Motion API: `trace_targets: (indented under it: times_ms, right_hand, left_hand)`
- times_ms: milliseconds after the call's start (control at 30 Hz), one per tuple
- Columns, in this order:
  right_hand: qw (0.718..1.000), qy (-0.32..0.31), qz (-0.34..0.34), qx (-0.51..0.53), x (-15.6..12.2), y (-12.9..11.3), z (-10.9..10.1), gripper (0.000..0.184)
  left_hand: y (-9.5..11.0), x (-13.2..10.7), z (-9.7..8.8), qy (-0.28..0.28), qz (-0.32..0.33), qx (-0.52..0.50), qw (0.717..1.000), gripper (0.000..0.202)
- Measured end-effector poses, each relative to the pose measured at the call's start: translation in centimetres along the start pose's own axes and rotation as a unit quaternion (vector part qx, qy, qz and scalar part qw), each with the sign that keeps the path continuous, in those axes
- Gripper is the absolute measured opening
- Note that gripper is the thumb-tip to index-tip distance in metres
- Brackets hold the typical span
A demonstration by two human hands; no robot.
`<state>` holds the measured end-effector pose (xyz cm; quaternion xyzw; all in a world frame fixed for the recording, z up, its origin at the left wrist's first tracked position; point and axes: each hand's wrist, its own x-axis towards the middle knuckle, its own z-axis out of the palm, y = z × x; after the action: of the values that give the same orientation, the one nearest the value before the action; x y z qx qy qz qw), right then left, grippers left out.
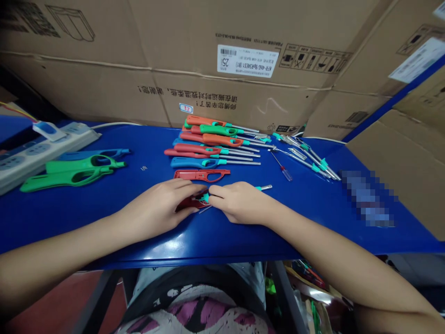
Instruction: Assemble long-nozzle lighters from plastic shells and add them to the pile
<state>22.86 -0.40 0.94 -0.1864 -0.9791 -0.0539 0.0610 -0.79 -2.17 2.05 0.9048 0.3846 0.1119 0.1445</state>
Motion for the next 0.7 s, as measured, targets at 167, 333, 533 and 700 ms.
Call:
trace_targets:
  times_ms: [167,333,533,700]
  right_hand:
    - [0.975,0.163,0.138,0.060,-0.5,0.8,-0.6,0.024]
    - [0.890,0.256,0.377,-0.012,-2.3,4.7,-2.3,0.021]
    - [0.749,0.070,0.652,-0.092,-7.3,10.7,-4.0,0.041]
    - [0.633,-0.080,0.769,-0.045,-12.0,14.4,-4.2,0.051]
  left_hand:
    - [-0.1,-0.1,0.6,-0.003,0.032,0.033,0.999,0.043]
    - [-0.5,-0.2,1.2,0.000,0.077,0.051,0.996,0.044]
    - [-0.6,0.0,1.6,-0.003,0.096,0.081,0.992,0.041]
    - [-0.3,0.1,1.7,-0.005,0.107,0.147,0.983,0.041]
